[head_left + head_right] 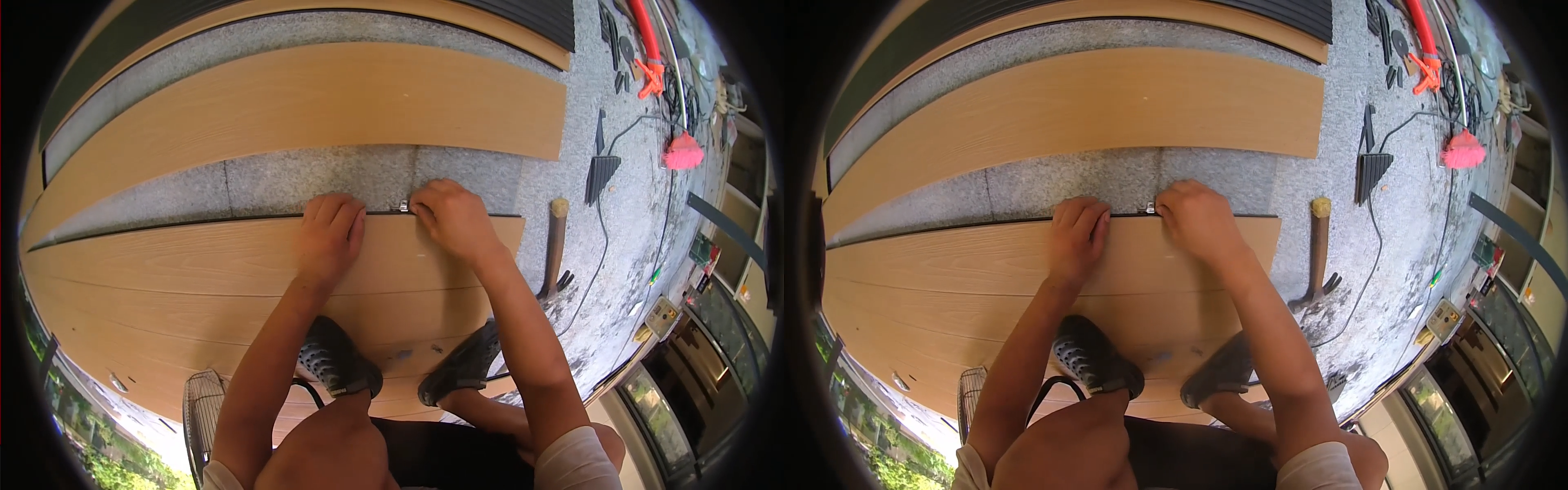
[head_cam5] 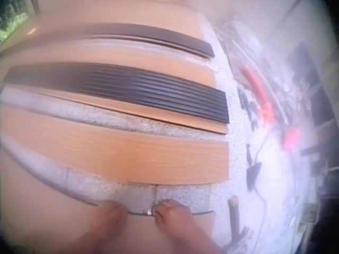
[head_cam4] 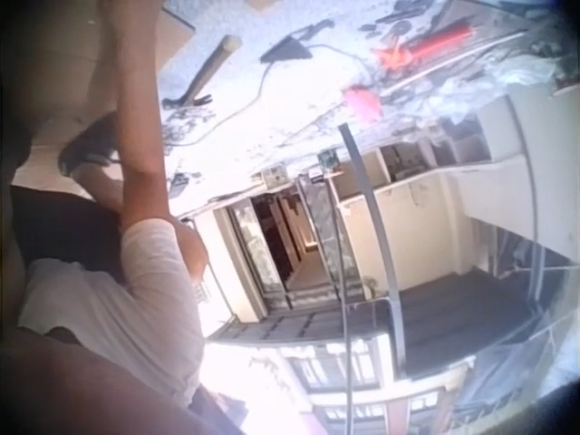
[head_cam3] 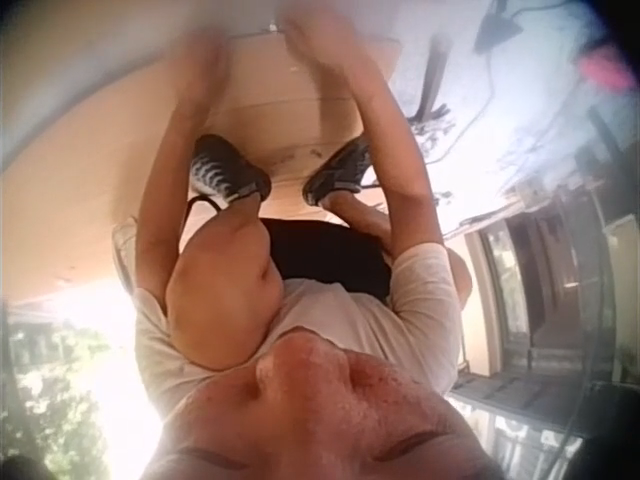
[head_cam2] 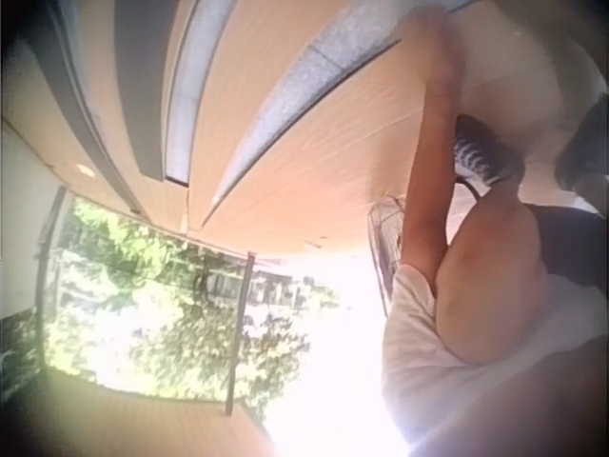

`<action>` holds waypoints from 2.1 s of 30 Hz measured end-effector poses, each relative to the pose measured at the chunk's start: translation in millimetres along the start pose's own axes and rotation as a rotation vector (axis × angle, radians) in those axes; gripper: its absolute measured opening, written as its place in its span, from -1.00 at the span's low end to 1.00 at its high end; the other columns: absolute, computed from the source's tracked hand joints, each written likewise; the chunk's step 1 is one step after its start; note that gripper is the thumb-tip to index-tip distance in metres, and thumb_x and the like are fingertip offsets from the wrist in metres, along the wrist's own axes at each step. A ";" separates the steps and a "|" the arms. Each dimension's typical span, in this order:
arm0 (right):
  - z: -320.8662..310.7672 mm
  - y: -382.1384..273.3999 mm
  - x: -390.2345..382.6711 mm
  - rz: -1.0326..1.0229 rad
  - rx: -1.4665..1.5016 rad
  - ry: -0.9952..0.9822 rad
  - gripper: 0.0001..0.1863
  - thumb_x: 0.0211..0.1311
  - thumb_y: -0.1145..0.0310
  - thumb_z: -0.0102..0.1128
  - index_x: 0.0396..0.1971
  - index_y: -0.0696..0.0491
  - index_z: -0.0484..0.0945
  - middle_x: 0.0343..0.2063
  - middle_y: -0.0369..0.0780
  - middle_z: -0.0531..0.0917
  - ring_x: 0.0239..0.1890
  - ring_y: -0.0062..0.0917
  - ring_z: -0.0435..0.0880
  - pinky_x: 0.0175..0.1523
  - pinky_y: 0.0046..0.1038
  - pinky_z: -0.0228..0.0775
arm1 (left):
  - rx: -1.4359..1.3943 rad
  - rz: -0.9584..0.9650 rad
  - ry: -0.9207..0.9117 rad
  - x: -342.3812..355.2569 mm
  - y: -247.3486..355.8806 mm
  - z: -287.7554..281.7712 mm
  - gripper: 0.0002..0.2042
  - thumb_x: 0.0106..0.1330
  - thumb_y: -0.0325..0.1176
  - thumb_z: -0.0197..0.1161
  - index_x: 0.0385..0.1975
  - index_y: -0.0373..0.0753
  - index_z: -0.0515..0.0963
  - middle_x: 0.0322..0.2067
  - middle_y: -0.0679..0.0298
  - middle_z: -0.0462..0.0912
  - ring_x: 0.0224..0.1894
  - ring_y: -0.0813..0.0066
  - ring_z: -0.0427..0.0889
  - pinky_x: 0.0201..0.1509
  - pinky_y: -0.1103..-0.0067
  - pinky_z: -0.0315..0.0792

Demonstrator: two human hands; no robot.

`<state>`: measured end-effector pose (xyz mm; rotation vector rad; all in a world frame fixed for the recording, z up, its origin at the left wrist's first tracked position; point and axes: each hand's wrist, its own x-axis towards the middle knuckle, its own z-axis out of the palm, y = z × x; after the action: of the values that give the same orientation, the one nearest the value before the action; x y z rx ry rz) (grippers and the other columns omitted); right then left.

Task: The person installs decking boards by placing a clip into the groove of a board, securing it with a hammer, and then positioning the next board against it. The person also uses a blue marker to mark the boards.

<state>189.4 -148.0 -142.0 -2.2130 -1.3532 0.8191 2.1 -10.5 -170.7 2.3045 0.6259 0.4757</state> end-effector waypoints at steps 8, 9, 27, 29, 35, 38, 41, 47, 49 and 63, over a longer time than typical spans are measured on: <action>-6.6 5.2 5.1 0.018 -0.132 -0.118 -0.92 0.19 0.41 0.23 -0.43 0.05 0.67 -0.41 -0.18 0.66 -0.22 -0.21 0.65 -0.17 -0.22 0.52 | -0.066 0.018 -0.164 18.5 17.7 33.6 -0.92 0.19 -0.49 0.36 -0.33 -0.23 0.64 -0.34 0.21 0.58 -0.25 0.14 0.55 -0.15 0.30 0.46; -6.5 5.9 3.9 0.036 -0.102 -0.097 -0.92 0.19 0.41 0.23 -0.43 0.05 0.67 -0.41 -0.18 0.67 -0.22 -0.21 0.66 -0.17 -0.21 0.52 | -0.043 0.008 -0.160 19.4 19.5 35.4 -0.93 0.19 -0.49 0.36 -0.35 -0.23 0.64 -0.37 0.22 0.57 -0.26 0.13 0.55 -0.16 0.30 0.46; -8.2 -0.3 8.2 0.230 -0.112 -0.256 -0.86 0.19 0.36 0.21 -0.36 0.03 0.74 -0.30 -0.11 0.73 -0.18 -0.15 0.69 -0.08 -0.17 0.52 | -0.067 0.022 -0.185 15.4 13.7 32.6 -0.96 0.16 -0.47 0.34 -0.41 -0.20 0.64 -0.39 0.23 0.57 -0.25 0.12 0.55 -0.13 0.29 0.45; -8.6 -0.5 6.6 0.236 -0.065 -0.235 -0.86 0.19 0.37 0.21 -0.36 0.03 0.74 -0.30 -0.11 0.73 -0.18 -0.15 0.69 -0.08 -0.18 0.52 | -0.063 0.028 -0.205 16.1 13.9 30.5 -0.97 0.20 -0.47 0.32 -0.39 -0.21 0.64 -0.37 0.22 0.57 -0.24 0.11 0.54 -0.12 0.28 0.45; 2.2 8.5 -2.1 0.273 0.065 -0.077 -0.85 0.18 0.39 0.20 -0.37 0.04 0.73 -0.29 -0.12 0.73 -0.19 -0.14 0.68 -0.09 -0.17 0.52 | -0.044 0.022 -0.232 18.2 18.8 34.3 -0.97 0.21 -0.49 0.30 -0.40 -0.22 0.65 -0.37 0.21 0.57 -0.24 0.10 0.53 -0.12 0.29 0.44; 4.8 7.9 -0.2 0.232 -0.043 -0.091 -0.85 0.16 0.37 0.20 -0.39 0.01 0.74 -0.32 -0.10 0.73 -0.20 -0.13 0.69 -0.11 -0.15 0.54 | -0.019 0.028 -0.263 20.4 17.9 32.2 -0.97 0.21 -0.48 0.29 -0.40 -0.21 0.66 -0.37 0.21 0.56 -0.24 0.10 0.52 -0.13 0.28 0.44; 4.5 6.7 3.4 0.240 -0.098 -0.139 -0.85 0.15 0.34 0.21 -0.40 -0.03 0.76 -0.35 -0.08 0.73 -0.21 -0.12 0.71 -0.14 -0.12 0.56 | 0.001 0.047 -0.295 21.9 14.3 31.1 -0.96 0.23 -0.47 0.29 -0.38 -0.23 0.66 -0.36 0.19 0.57 -0.22 0.08 0.52 -0.12 0.26 0.45; -3.0 -3.1 8.7 0.293 -0.162 -0.241 -0.85 0.17 0.36 0.18 -0.39 -0.01 0.74 -0.33 -0.09 0.74 -0.20 -0.12 0.70 -0.11 -0.13 0.55 | 0.004 0.074 -0.373 26.4 9.3 34.9 -0.94 0.22 -0.47 0.28 -0.47 -0.25 0.66 -0.42 0.14 0.56 -0.23 0.04 0.53 -0.13 0.24 0.45; -5.3 -3.9 8.0 0.325 -0.148 -0.257 -0.85 0.19 0.39 0.17 -0.37 0.03 0.73 -0.32 -0.10 0.73 -0.19 -0.12 0.69 -0.07 -0.15 0.52 | 0.013 0.069 -0.359 26.1 9.2 35.3 -0.93 0.22 -0.47 0.28 -0.49 -0.25 0.66 -0.43 0.14 0.56 -0.23 0.03 0.53 -0.14 0.24 0.44; 5.1 11.1 -21.0 0.208 0.173 0.072 -0.78 0.12 0.60 0.11 -0.31 0.11 0.72 -0.29 -0.12 0.67 -0.08 -0.14 0.58 0.08 -0.24 0.44 | -0.059 0.072 -0.190 17.7 20.1 33.5 -0.80 0.05 -0.61 0.20 -0.32 -0.20 0.57 -0.24 0.20 0.54 -0.16 0.07 0.52 -0.10 0.26 0.42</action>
<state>185.8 -171.4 -147.1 -2.2476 -0.9913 0.8840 39.1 -31.2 -177.0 2.2884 0.4325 0.2993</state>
